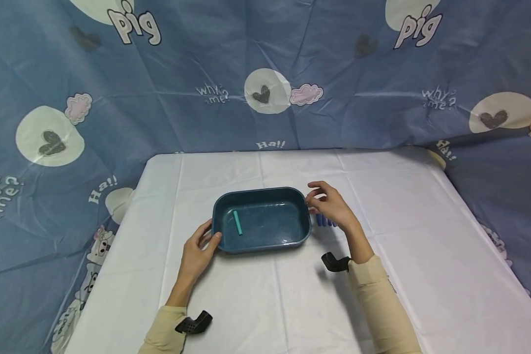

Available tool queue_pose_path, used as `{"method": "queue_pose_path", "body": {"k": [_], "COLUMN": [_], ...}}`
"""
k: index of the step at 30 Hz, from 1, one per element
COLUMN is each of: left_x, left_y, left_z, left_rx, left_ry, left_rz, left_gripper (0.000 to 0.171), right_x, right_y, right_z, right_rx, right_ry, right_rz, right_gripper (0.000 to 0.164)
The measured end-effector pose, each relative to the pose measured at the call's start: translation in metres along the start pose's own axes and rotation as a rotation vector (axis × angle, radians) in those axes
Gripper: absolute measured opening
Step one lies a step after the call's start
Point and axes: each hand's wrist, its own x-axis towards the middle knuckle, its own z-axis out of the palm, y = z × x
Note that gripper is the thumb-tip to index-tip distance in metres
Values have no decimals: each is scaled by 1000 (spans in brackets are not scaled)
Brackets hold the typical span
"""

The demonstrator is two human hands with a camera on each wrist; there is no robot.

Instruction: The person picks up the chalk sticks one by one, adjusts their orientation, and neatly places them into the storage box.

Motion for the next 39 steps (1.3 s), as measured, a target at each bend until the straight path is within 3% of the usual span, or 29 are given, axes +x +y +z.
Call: {"method": "queue_pose_path", "body": {"k": [31, 39], "left_x": [2, -1], "left_y": [2, 13], "left_z": [1, -2], "left_rx": [-19, -33], "left_ry": [-8, -28], "left_rz": [3, -12], "left_gripper": [53, 53], "right_x": [-16, -17], "right_y": [36, 42], "right_z": [-39, -45], "right_rx": [-64, -82], "right_ry": [26, 17], "right_rz": [72, 99], "right_gripper": [53, 55]}}
